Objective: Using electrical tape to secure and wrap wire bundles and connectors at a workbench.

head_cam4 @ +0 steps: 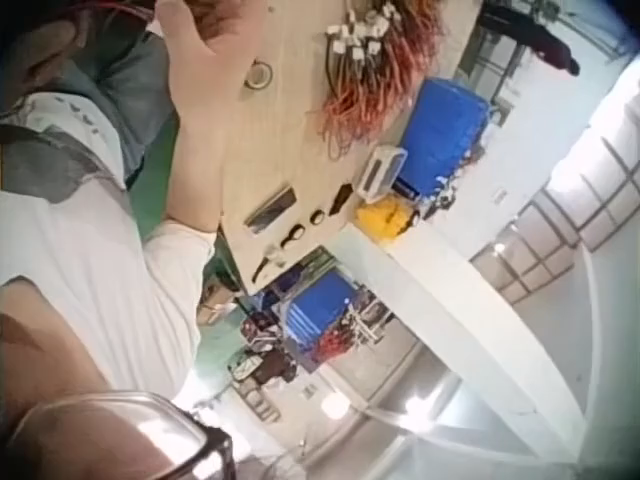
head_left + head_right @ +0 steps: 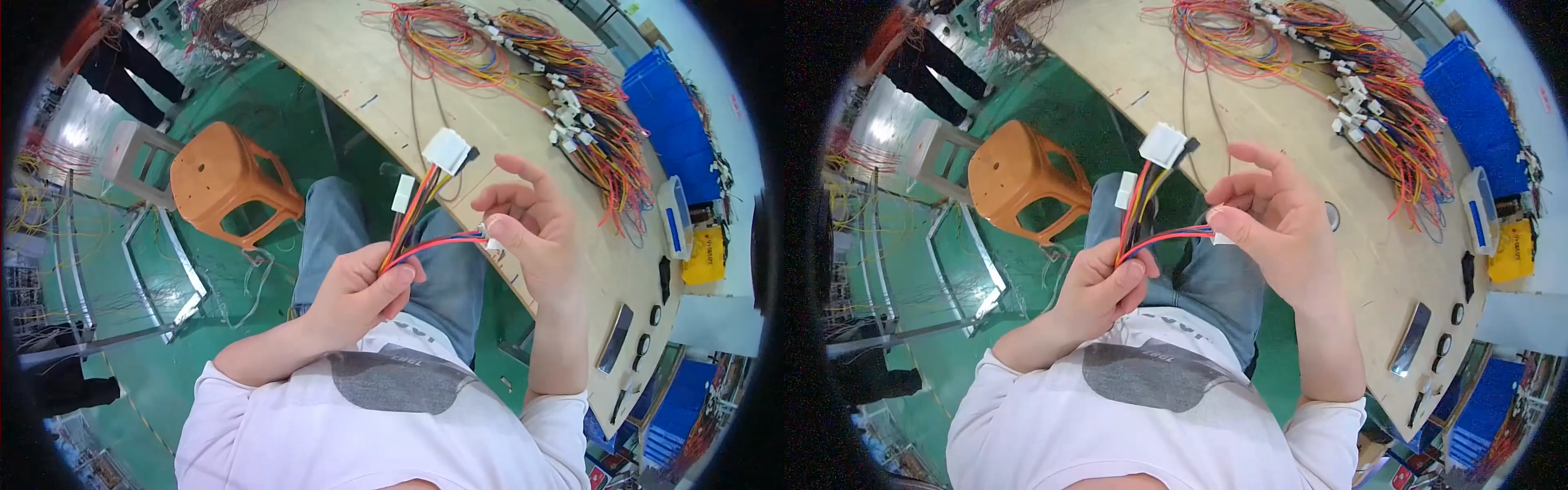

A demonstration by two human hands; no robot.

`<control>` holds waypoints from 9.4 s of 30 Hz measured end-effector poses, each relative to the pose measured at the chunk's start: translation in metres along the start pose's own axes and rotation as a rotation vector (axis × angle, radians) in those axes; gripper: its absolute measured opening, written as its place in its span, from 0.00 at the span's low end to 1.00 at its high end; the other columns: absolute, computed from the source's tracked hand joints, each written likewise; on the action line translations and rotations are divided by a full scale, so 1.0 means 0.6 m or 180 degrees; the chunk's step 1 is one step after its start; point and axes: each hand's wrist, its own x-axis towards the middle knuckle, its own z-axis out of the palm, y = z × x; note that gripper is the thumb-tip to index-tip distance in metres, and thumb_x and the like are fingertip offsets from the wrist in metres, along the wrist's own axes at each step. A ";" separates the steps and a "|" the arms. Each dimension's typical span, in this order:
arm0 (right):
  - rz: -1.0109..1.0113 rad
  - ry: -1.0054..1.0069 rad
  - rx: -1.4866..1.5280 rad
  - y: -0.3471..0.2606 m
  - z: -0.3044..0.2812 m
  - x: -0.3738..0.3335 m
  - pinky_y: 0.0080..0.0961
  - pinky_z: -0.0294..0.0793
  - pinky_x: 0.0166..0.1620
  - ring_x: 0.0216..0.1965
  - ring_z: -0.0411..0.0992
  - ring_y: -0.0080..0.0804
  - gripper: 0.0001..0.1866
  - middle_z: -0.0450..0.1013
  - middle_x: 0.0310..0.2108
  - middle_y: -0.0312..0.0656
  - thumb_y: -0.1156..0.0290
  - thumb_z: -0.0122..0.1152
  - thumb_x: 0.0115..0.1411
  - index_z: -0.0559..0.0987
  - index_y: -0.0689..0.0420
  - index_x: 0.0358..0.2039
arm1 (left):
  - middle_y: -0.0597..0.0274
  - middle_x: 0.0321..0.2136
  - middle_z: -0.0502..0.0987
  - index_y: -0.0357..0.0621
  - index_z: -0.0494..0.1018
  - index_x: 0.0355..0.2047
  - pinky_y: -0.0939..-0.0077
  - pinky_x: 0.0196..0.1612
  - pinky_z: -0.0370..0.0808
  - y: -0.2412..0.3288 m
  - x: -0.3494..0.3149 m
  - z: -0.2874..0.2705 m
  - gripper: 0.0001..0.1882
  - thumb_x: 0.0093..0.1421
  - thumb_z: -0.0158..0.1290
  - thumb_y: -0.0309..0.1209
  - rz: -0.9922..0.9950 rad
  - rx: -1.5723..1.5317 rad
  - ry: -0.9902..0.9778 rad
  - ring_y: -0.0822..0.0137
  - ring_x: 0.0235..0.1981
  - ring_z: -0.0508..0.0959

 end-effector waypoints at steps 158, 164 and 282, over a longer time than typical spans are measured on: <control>0.1339 0.0717 0.0385 0.078 -0.092 0.036 0.11 0.64 0.27 0.24 0.66 0.15 0.08 0.69 0.21 0.34 0.73 0.53 0.52 0.70 0.63 0.31 | 0.58 0.28 0.63 0.37 0.69 0.30 0.81 0.23 0.68 -0.042 0.210 0.068 0.15 0.39 0.59 0.22 0.1228 0.2386 0.0752 0.71 0.24 0.69; 0.1029 0.0454 0.0234 0.068 -0.089 0.003 0.12 0.65 0.26 0.24 0.66 0.16 0.07 0.68 0.25 0.36 0.76 0.54 0.51 0.70 0.63 0.31 | 0.59 0.25 0.64 0.38 0.69 0.36 0.78 0.23 0.69 -0.037 0.200 0.054 0.20 0.39 0.57 0.19 0.1915 0.2850 0.0404 0.68 0.22 0.69; -0.0997 0.0141 -0.1275 0.071 -0.057 -0.018 0.16 0.64 0.28 0.23 0.66 0.27 0.08 0.68 0.24 0.40 0.82 0.55 0.47 0.71 0.62 0.30 | 0.62 0.34 0.71 0.34 0.64 0.41 0.79 0.40 0.69 0.027 0.188 0.021 0.23 0.47 0.56 0.34 -0.0915 -0.0820 -0.0577 0.74 0.35 0.72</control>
